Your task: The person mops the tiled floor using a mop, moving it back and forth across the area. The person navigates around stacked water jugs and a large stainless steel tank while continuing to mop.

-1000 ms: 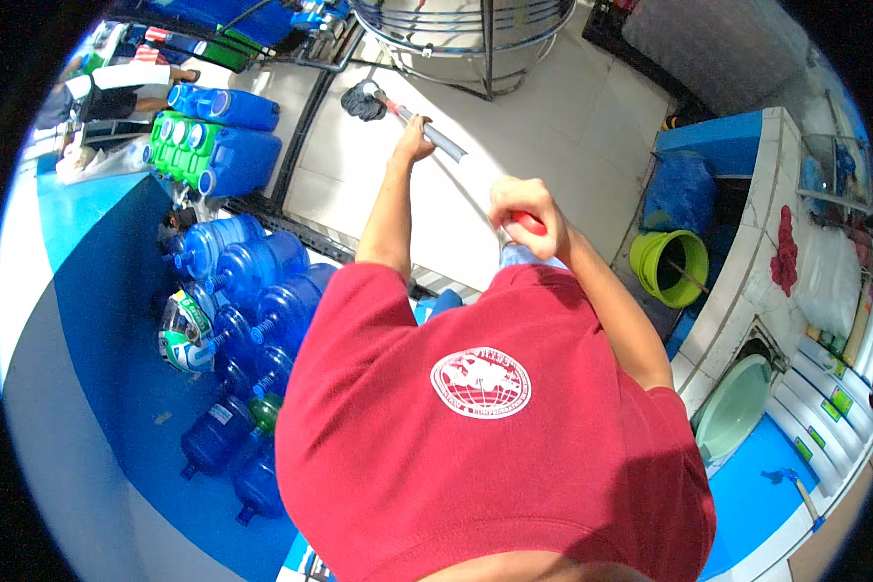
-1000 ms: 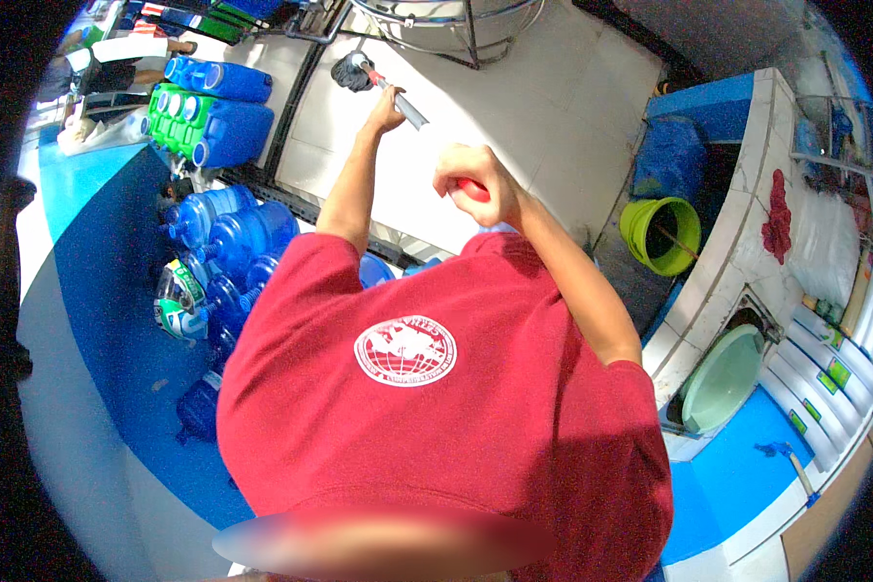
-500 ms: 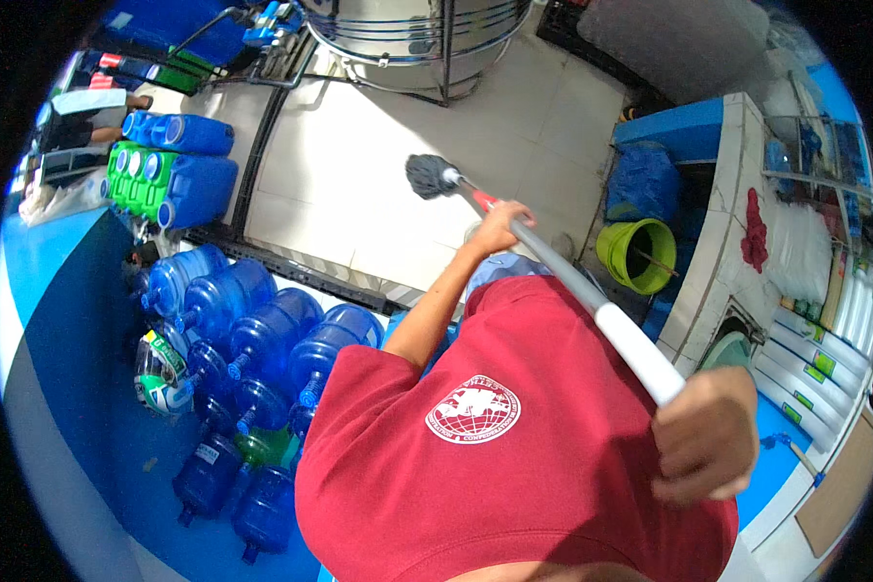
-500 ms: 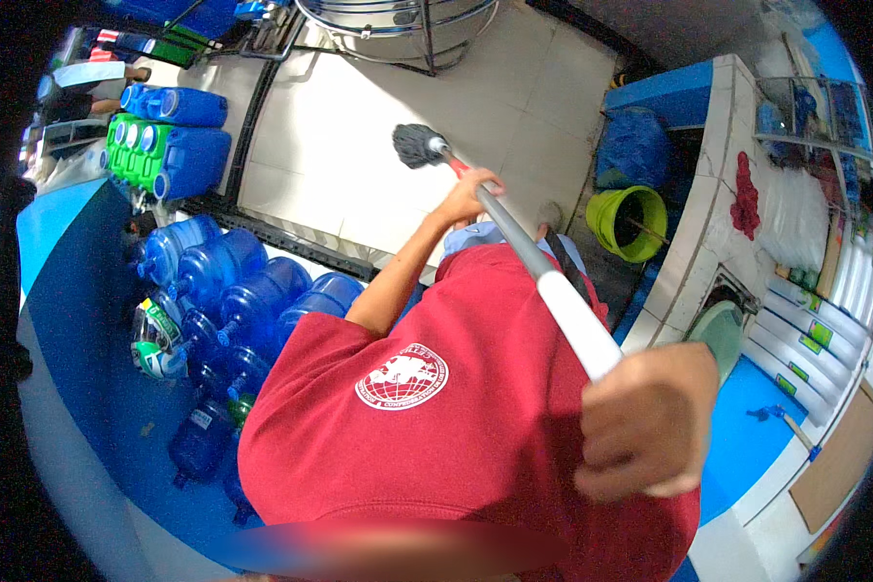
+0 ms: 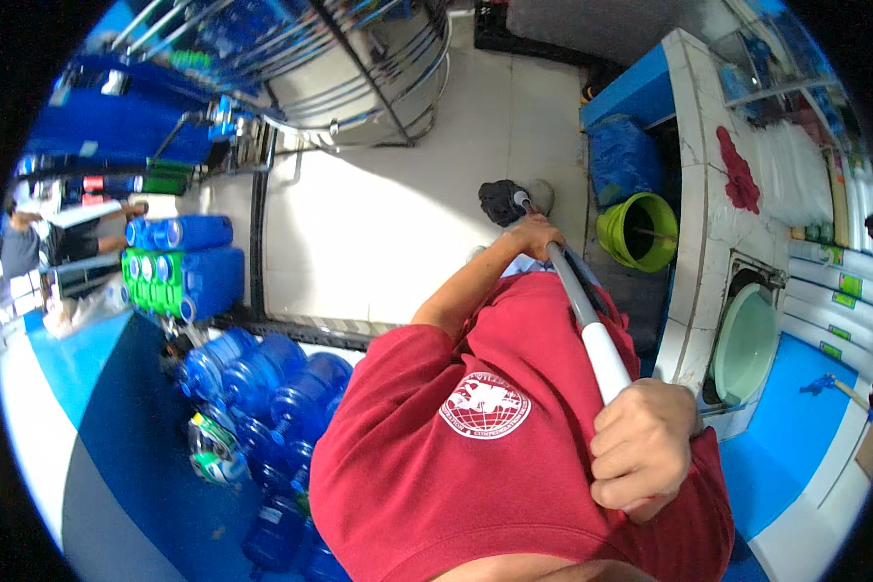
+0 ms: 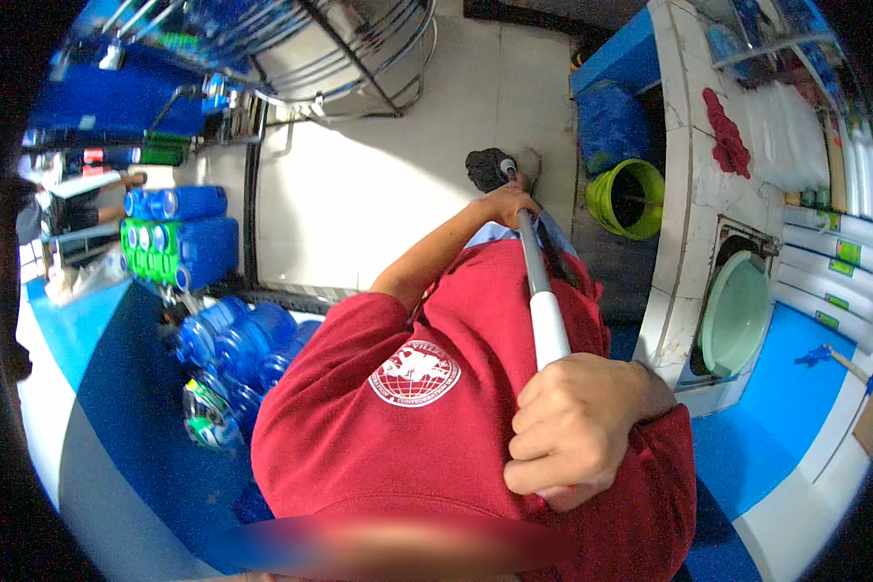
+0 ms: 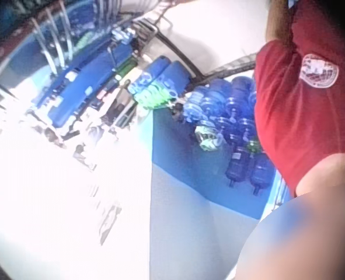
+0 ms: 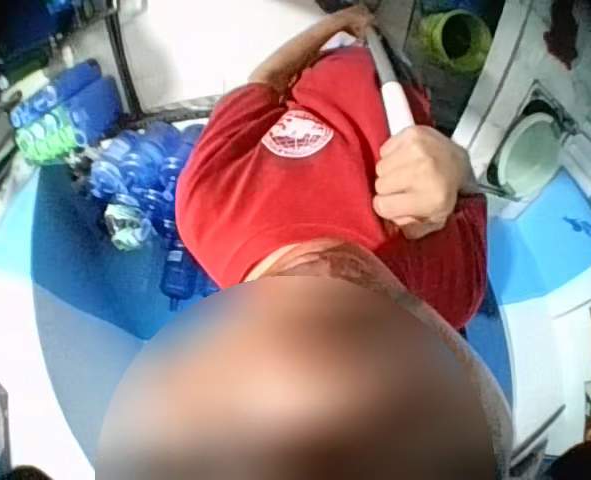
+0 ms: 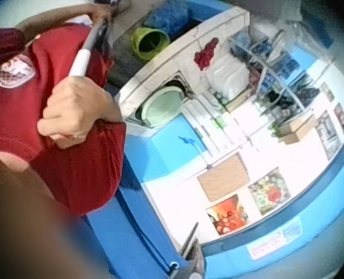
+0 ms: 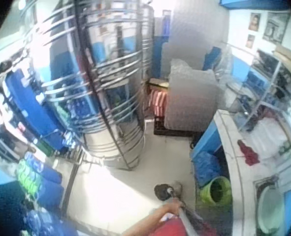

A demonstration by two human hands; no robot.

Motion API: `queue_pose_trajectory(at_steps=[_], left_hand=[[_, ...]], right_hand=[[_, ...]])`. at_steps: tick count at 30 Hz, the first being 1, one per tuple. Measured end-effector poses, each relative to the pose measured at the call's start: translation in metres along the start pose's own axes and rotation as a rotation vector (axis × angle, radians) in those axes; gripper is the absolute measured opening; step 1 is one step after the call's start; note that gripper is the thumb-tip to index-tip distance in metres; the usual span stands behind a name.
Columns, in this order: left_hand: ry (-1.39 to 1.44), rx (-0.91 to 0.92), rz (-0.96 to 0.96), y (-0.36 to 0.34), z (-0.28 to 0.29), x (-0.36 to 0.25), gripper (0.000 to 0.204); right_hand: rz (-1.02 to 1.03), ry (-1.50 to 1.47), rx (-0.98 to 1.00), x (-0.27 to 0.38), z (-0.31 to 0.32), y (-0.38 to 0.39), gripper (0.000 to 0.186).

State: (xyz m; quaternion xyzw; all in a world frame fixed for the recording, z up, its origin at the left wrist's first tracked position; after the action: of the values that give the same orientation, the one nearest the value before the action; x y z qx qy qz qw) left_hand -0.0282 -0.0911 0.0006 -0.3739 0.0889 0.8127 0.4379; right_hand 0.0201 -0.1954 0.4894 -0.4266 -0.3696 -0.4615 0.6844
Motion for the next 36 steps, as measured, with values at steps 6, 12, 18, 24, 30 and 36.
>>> queue_pose_trajectory(at_steps=[6, 12, 18, 24, 30, 36], left_hand=[[-0.143, -0.009, 0.267, -0.017, 0.054, 0.084, 0.028], [-0.233, -0.079, 0.462, -0.052, 0.142, 0.116, 0.044], [-0.301, -0.246, 0.257, -0.122, 0.198, 0.119, 0.057], [-0.276, -0.064, 0.093, -0.240, 0.221, 0.134, 0.035], [-0.191, -0.181, 0.145, -0.310, 0.237, 0.138, 0.025], [-0.108, -0.157, 0.208, -0.364, 0.247, 0.073, 0.027]], right_hand=[[-0.067, 0.066, -0.326, -0.057, 0.024, 0.029, 0.015], [-0.008, 0.179, -1.081, -0.140, 0.098, 0.101, 0.032], [-0.034, 0.046, -1.426, -0.206, 0.170, 0.193, 0.057], [0.149, -0.091, -1.509, -0.258, 0.221, 0.259, 0.057], [-0.034, -0.025, -1.570, -0.258, 0.265, 0.315, 0.054], [-0.019, 0.213, -1.617, -0.146, 0.325, 0.363, 0.038]])
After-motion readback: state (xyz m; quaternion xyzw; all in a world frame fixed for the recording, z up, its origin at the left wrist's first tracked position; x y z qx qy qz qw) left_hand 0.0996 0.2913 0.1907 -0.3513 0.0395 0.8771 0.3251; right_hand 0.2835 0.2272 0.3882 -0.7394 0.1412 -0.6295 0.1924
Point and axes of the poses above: each hand's wrist, its own y-axis away from the middle knuckle, its own z-axis out of the back of the hand, x = y × z, the point moved 4 cm from there along -y, towards the middle knuckle, and after that the axes turned 15 degrees about -z, right-handed, at the moved point
